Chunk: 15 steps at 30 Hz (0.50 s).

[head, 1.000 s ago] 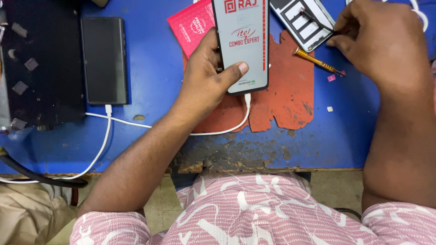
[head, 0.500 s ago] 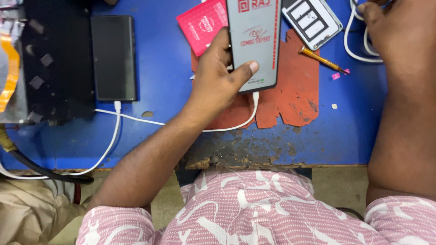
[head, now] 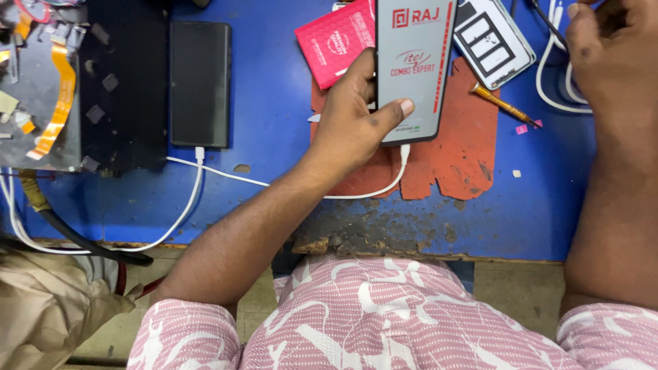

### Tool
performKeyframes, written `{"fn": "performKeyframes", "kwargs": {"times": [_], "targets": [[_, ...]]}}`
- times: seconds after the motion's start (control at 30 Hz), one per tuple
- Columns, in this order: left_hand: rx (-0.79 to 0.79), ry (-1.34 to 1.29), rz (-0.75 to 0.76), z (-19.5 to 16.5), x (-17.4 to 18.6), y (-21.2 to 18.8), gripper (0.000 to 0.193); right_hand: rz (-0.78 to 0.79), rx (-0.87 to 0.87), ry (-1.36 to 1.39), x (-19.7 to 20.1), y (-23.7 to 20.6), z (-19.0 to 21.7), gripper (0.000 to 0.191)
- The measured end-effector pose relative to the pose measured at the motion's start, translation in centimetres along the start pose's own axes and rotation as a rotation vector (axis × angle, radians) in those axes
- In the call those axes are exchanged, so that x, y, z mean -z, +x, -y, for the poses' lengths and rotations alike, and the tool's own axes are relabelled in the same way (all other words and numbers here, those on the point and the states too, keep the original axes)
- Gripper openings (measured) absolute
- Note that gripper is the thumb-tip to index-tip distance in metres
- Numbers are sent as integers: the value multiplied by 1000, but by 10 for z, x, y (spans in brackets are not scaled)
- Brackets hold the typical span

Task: The person holds a smartphone with a protective film, rotates it to show the front and back, and repeatedly presses the screen with fingers. The phone remains connected to a white charging cable throughout the clip.

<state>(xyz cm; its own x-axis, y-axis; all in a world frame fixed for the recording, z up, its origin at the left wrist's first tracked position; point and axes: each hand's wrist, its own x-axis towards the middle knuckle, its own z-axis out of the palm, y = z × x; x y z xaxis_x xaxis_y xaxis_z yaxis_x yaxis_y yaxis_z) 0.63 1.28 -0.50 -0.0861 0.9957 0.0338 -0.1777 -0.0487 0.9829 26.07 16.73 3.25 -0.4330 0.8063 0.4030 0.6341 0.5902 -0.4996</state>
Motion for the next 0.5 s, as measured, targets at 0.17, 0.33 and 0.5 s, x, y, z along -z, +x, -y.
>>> {"fn": "performKeyframes", "kwargs": {"times": [0.17,0.33,0.5], "targets": [[-33,-32,14,4,1,2,44,9,-108,83,-2,5,15,9],[-34,-28,15,10,3,4,47,43,-38,38,1,2,28,12],[-108,-25,29,19,9,12,46,43,-44,-109,-6,1,29,12]]}}
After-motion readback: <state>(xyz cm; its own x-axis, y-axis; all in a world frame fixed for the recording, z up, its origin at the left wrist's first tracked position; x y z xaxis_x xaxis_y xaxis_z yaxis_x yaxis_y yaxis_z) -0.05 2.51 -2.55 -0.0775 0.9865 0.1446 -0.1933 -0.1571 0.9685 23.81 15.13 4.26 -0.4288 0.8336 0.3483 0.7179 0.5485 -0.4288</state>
